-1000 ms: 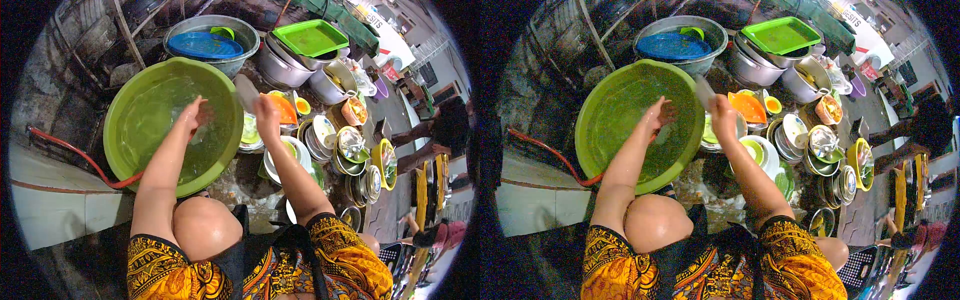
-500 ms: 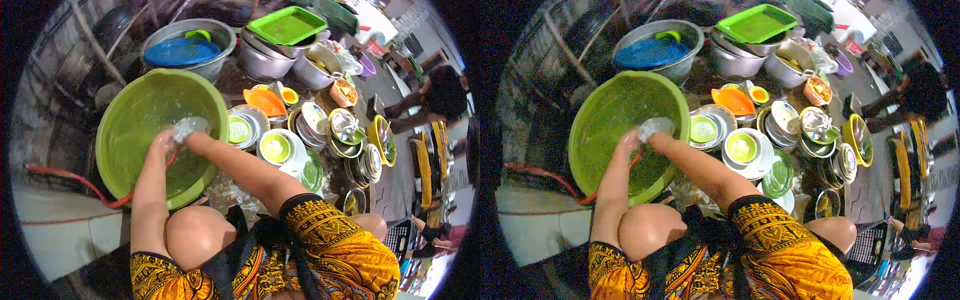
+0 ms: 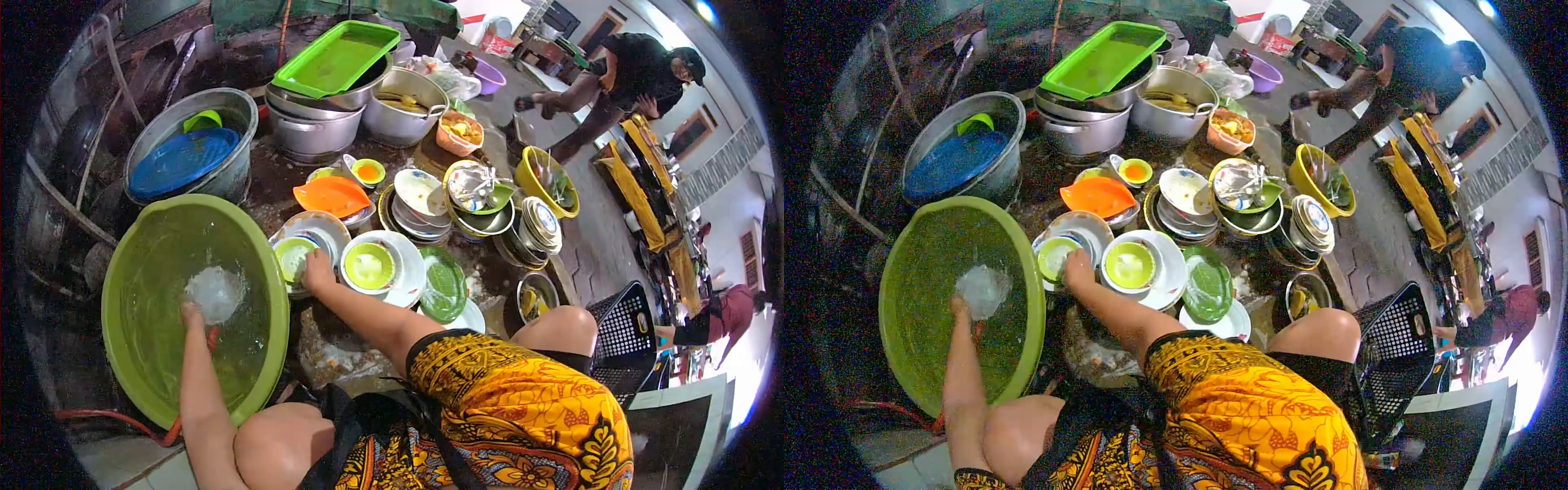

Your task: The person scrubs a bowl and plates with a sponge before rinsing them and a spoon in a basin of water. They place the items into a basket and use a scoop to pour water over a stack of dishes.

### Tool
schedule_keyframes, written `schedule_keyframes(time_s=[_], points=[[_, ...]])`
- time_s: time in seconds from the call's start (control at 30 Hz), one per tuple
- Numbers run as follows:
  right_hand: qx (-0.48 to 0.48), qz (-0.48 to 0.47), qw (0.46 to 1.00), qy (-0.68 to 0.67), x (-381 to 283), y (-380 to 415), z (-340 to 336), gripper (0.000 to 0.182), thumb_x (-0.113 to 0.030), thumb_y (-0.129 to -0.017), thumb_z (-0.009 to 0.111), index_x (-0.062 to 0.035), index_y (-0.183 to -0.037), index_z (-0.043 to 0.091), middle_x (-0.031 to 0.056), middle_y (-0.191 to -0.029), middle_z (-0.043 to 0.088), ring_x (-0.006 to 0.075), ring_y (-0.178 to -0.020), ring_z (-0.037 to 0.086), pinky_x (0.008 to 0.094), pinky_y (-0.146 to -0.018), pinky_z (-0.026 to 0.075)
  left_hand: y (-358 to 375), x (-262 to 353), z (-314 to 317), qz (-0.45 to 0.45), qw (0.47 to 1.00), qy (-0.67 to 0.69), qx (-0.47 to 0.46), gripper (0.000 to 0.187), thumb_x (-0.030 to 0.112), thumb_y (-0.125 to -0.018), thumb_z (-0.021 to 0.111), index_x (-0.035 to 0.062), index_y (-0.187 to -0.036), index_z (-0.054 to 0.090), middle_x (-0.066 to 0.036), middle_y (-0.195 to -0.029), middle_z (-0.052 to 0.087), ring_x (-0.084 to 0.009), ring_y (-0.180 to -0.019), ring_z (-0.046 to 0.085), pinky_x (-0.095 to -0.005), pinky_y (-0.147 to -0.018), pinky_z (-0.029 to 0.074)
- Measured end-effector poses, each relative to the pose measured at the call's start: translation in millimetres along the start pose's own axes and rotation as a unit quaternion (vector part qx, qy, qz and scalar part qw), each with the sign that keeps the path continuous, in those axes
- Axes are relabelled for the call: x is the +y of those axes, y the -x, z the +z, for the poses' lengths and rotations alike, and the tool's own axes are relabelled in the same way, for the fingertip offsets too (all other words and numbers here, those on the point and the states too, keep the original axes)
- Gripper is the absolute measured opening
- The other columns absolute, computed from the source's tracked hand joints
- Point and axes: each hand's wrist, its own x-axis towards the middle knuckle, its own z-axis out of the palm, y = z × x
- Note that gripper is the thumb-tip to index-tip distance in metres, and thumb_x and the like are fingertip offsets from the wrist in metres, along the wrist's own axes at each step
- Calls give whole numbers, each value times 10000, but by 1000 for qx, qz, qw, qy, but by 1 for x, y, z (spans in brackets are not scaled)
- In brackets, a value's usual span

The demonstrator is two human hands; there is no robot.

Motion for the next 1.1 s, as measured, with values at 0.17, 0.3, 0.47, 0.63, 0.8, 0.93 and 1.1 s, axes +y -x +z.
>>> schedule_keyframes(time_s=[0.17,0.3,0.47,0.63,0.8,0.93,1.1], points=[[84,65,994,20,-18,6,1,371,-54,-702,533,-29,-1069,484,238,-1109,432,366,-958,467,424,-831,403,22,7,1,-1,999,41,5,508,439,-846,479,-18,-1065,527,-179,-1019,576,-254,-935,562,-396,-810,457],[12,161,987,-21,-39,1,-11,408,-24,-732,486,-30,-1137,434,237,-1172,413,384,-983,458,438,-871,370,87,79,-14,-65,922,308,-227,497,433,-865,452,-17,-1063,524,-175,-991,583,-244,-908,572,-385,-790,467],[7,366,915,-168,-42,-17,7,517,-73,-743,576,-61,-1213,360,225,-1108,472,377,-1018,475,413,-852,413,169,175,1,7,783,388,-487,464,382,-920,358,-32,-1077,494,-173,-969,591,-239,-880,592,-377,-782,492],[41,305,914,-263,-12,-24,66,325,-169,-819,472,-53,-1123,475,202,-1079,536,318,-1011,518,403,-828,427,236,224,19,20,749,347,-565,467,365,-912,385,-8,-1191,433,-172,-1182,497,-265,-1020,534,-371,-847,463],[22,164,969,-183,-36,-20,-16,230,-122,-773,487,-30,-977,540,212,-956,569,365,-895,545,426,-760,436,225,222,15,136,825,333,-435,421,334,-912,414,14,-1183,441,-138,-1089,536,-220,-935,558,-326,-755,479],[191,-61,964,-172,-45,-35,-73,151,2,-749,455,5,-895,493,237,-815,521,415,-785,493,453,-698,407,167,182,-1,159,894,334,-253,472,395,-876,467,42,-1190,450,-117,-1048,530,-181,-921,535,-316,-725,469],[164,-168,923,-303,-124,-39,-110,341,27,-767,461,6,-1107,430,246,-995,515,388,-929,501,410,-813,404,165,158,-24,79,888,386,-237,631,528,-822,485,66,-1241,391,-105,-1199,478,-207,-1035,488,-395,-794,449]])
